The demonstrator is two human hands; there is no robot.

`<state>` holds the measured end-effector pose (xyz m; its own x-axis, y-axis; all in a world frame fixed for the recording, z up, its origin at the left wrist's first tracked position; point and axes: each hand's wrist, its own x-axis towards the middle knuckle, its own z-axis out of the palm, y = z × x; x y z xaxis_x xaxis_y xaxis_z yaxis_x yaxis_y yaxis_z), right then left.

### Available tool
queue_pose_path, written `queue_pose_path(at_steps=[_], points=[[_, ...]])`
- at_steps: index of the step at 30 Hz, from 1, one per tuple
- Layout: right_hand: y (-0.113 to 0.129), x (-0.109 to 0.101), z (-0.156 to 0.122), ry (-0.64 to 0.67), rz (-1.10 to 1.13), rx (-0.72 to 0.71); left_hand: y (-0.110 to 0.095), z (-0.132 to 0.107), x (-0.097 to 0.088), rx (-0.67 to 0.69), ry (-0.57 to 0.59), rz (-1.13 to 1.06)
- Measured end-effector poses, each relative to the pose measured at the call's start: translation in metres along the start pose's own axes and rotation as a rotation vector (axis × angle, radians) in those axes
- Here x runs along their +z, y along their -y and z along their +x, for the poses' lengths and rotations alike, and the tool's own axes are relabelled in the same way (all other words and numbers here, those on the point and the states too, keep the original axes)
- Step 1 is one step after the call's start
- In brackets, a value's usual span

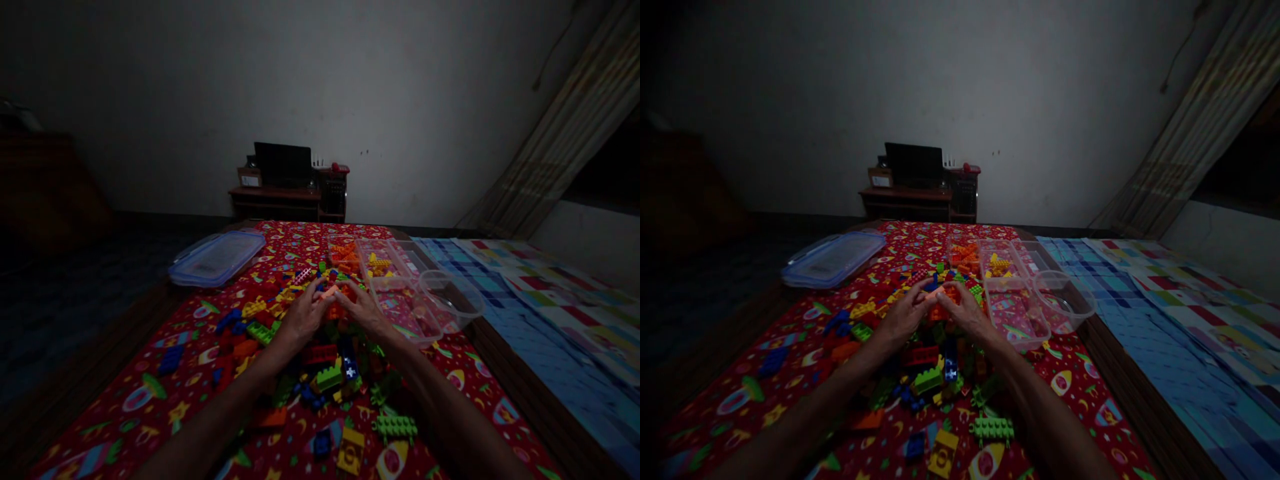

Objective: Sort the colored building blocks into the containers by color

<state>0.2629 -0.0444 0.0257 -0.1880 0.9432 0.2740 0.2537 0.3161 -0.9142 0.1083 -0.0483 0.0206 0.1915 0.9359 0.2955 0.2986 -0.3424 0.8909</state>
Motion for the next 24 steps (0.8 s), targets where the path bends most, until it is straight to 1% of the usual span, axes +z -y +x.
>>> queue_pose_path(at_steps=[2,5,7,9,12,15,19,24], points=[[-0.001,-0.002,-0.001,0.029,0.042,0.026,-0.001,0.0,-0.003,0.018,-0.027,0.043],[-0.003,-0.005,-0.001,0.102,0.129,0.08,-0.003,0.0,-0.009,0.051,0.0,0.152],[-0.004,-0.005,-0.002,0.162,0.225,0.145,-0.002,-0.002,-0.011,0.115,0.025,0.236],[-0.003,-0.003,-0.004,0.224,0.342,0.227,0.001,-0.004,-0.012,0.187,0.013,0.304],[-0.001,0.001,-0.006,0.276,0.474,0.316,0.007,-0.009,-0.011,0.205,-0.01,0.326],[0.001,0.005,-0.008,0.272,0.49,0.344,0.009,-0.013,-0.008,0.189,-0.002,0.325],[0.003,0.007,-0.008,0.268,0.479,0.347,0.006,-0.013,-0.006,0.134,-0.002,0.374],[0.004,0.005,-0.007,0.212,0.402,0.275,-0.001,-0.016,-0.007,0.132,0.0,0.344]])
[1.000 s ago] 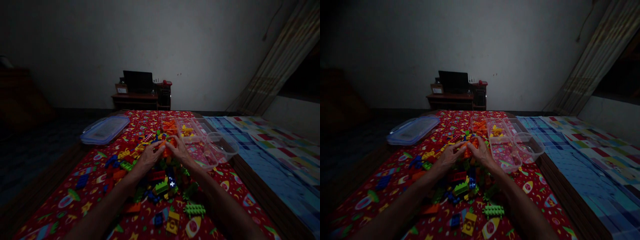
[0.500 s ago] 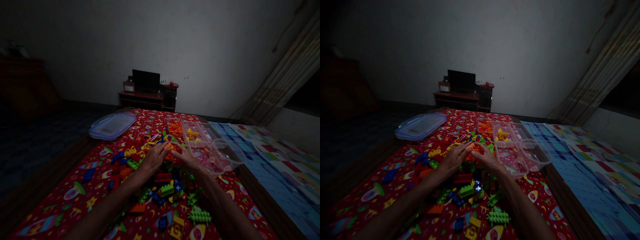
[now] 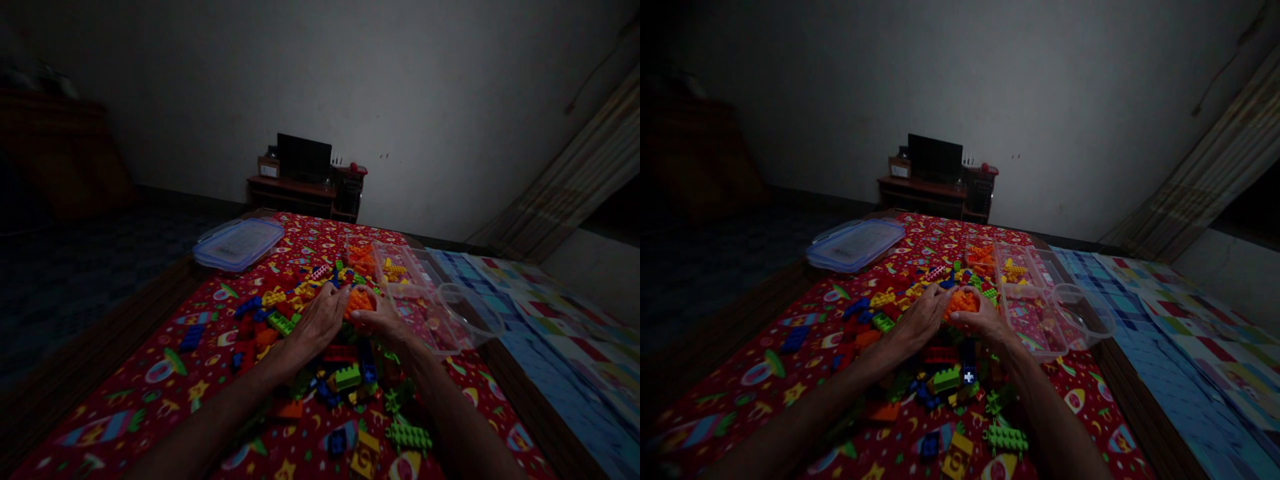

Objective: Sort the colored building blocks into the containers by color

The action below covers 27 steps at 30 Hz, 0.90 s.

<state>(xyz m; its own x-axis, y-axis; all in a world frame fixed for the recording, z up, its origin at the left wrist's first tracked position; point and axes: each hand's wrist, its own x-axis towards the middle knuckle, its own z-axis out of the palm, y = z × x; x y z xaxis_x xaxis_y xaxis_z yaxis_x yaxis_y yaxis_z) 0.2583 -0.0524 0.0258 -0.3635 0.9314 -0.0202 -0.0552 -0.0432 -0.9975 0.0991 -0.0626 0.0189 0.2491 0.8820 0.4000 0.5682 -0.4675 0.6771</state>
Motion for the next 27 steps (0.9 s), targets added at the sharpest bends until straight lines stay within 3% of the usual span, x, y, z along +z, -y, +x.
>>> queue_pose_path(at_steps=[4,7,12,16,19,22,27], points=[[0.011,-0.007,0.0,-0.103,-0.092,-0.026,-0.006,0.002,-0.009,0.031,-0.009,-0.02],[0.033,-0.022,0.013,-0.187,-0.191,-0.102,-0.002,0.011,-0.026,0.044,-0.074,0.016],[0.07,-0.062,0.081,-0.304,-0.381,-0.246,0.017,0.028,-0.066,0.059,-0.252,0.133],[0.072,-0.085,0.142,-0.453,-0.645,-0.155,0.027,0.03,-0.088,0.05,-0.308,0.193],[0.062,-0.088,0.164,-0.482,-0.919,-0.1,0.031,0.03,-0.097,0.025,-0.323,0.207],[0.054,-0.082,0.168,-0.478,-1.11,-0.179,0.038,0.031,-0.102,-0.007,-0.328,0.212],[0.052,-0.07,0.168,-0.495,-1.168,-0.257,0.05,0.033,-0.11,-0.046,-0.34,0.226]])
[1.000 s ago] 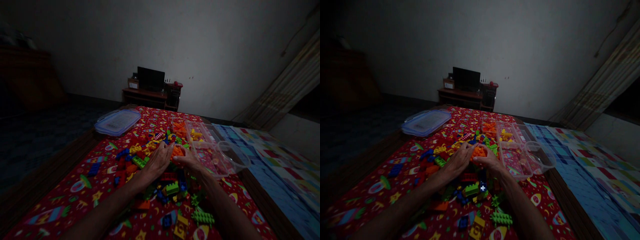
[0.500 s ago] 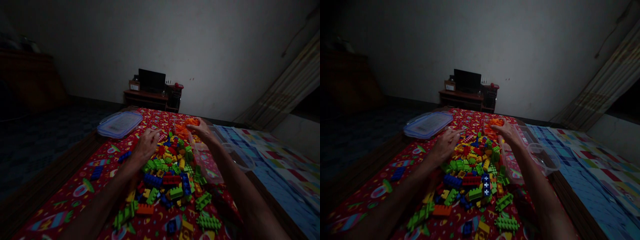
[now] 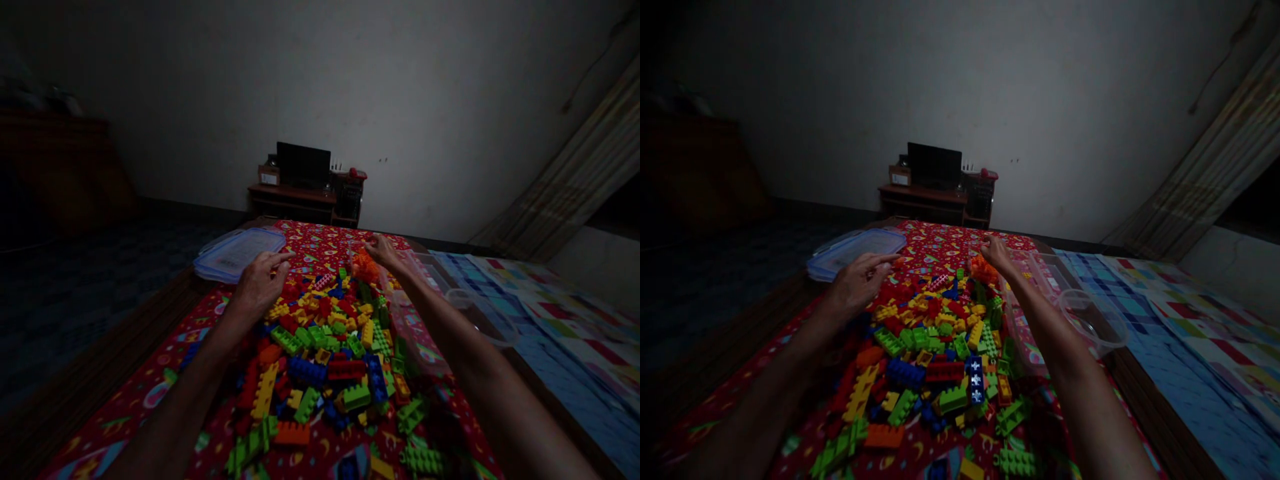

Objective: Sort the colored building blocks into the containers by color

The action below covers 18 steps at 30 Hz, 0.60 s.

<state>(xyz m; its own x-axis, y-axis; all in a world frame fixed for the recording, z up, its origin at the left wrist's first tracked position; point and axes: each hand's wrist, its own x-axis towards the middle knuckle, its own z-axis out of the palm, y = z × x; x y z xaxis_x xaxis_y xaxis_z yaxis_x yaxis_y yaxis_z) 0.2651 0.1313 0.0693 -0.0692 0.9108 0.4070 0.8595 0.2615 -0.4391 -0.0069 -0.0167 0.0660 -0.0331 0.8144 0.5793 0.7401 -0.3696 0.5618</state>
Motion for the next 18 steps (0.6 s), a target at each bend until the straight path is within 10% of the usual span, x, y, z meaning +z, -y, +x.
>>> queue_pose_path(at_steps=[12,18], points=[[0.117,0.08,-0.007,0.446,-0.02,-0.504,0.023,0.004,-0.068,-0.287,-0.222,-0.139],[0.155,0.135,-0.024,0.589,0.002,-0.694,0.018,0.003,-0.07,-0.256,-0.216,-0.189]])
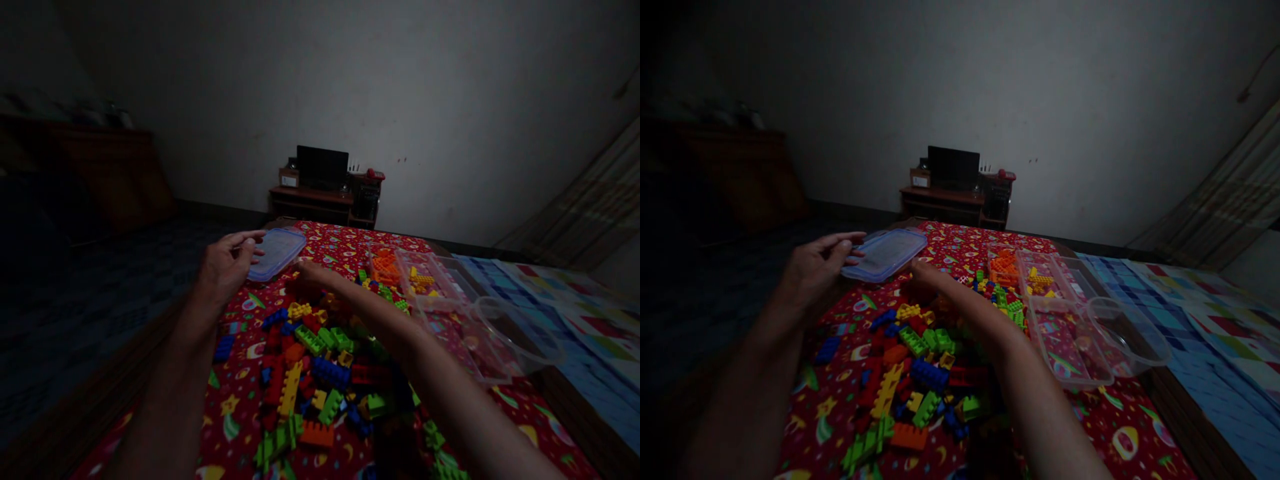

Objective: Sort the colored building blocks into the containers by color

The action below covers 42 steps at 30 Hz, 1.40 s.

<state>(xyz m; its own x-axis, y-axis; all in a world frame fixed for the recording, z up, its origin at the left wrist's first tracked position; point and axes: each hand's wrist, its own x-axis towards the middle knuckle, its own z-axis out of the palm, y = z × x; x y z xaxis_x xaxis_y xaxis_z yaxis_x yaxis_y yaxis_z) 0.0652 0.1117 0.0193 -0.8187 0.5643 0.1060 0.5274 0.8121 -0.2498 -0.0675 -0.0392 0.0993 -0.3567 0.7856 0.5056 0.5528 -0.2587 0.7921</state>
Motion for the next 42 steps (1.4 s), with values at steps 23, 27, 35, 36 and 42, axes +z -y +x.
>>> queue_pose_path(at_steps=[23,27,35,36,42], points=[[-0.062,-0.109,-0.159,-0.462,-0.07,0.458,0.0,-0.008,0.036,0.203,0.25,0.227],[-0.003,-0.082,-0.198,-0.393,0.178,0.195,-0.006,-0.011,0.038,0.206,0.244,0.266],[0.06,-0.015,-0.263,-0.197,0.011,-0.018,0.003,-0.037,0.035,0.256,0.386,0.305],[0.056,-0.008,-0.265,-0.202,-0.006,-0.038,0.008,-0.046,0.033,0.267,0.419,0.321],[0.041,0.0,-0.263,-0.273,0.02,-0.018,0.042,-0.119,0.009,0.192,0.462,0.47]])
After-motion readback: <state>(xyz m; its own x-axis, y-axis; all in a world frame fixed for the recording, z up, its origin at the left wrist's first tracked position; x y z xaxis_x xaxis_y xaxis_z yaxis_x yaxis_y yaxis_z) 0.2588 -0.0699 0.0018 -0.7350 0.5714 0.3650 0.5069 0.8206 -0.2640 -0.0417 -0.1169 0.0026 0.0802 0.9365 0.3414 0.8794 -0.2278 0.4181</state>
